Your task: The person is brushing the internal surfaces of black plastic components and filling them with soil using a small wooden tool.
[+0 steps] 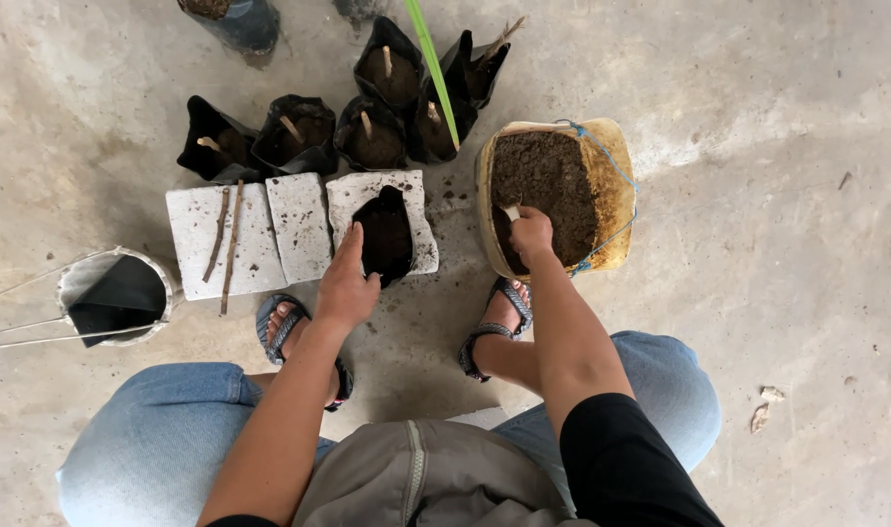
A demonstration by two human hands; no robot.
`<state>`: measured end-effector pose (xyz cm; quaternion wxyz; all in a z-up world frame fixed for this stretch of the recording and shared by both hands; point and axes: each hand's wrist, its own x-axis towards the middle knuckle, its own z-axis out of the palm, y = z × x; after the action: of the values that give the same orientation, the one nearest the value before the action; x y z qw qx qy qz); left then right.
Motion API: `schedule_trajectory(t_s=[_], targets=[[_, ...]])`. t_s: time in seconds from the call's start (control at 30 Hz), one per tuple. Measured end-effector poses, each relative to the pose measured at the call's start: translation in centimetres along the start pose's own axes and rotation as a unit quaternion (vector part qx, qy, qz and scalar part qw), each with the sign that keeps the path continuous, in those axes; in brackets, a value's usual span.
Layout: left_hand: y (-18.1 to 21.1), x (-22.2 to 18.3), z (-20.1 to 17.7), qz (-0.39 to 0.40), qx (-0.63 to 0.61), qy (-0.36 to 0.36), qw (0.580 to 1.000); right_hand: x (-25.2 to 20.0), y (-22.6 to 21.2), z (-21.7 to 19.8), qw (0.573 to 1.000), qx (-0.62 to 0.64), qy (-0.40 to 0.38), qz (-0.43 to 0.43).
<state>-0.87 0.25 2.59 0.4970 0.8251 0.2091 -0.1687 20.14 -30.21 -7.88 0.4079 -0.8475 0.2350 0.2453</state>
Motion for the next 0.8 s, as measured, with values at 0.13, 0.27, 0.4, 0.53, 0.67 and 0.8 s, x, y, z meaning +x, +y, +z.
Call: schedule_trajectory(t_s=[0.13,0.27,0.4,0.53,0.67,0.8], targets=[[-0.6,0.2,0.2,0.002,0.008,0.004,1.0,0.2,0.3,0.1,1.0,-0.009,0.011,-0.001],[-0.5,0.0,0.0,0.0,0.0,0.002,1.0,1.9,0.5,1.0,1.0,-0.013,0.005,-0.008],[-0.5,0.3,-0.1,0.003,-0.003,0.0,1.0,1.8,0.6,1.0,1.0,-0.009,0.011,-0.002],[-0.1,0.1,-0.3,-0.002,0.001,-0.005,1.0,-0.1,0.6,-0.5,1.0,-0.001,0.02,0.001],[0.0,0.0,-0.3,0.0,0.016,0.002,1.0,-1.0,0.3,-1.4,0.999,0.025,0.034,-0.01],[-1.3,0.6,0.3,0.007,0.029,0.001,1.0,-2.1,-0.5,-2.4,0.997,0.021,0.057,-0.037]])
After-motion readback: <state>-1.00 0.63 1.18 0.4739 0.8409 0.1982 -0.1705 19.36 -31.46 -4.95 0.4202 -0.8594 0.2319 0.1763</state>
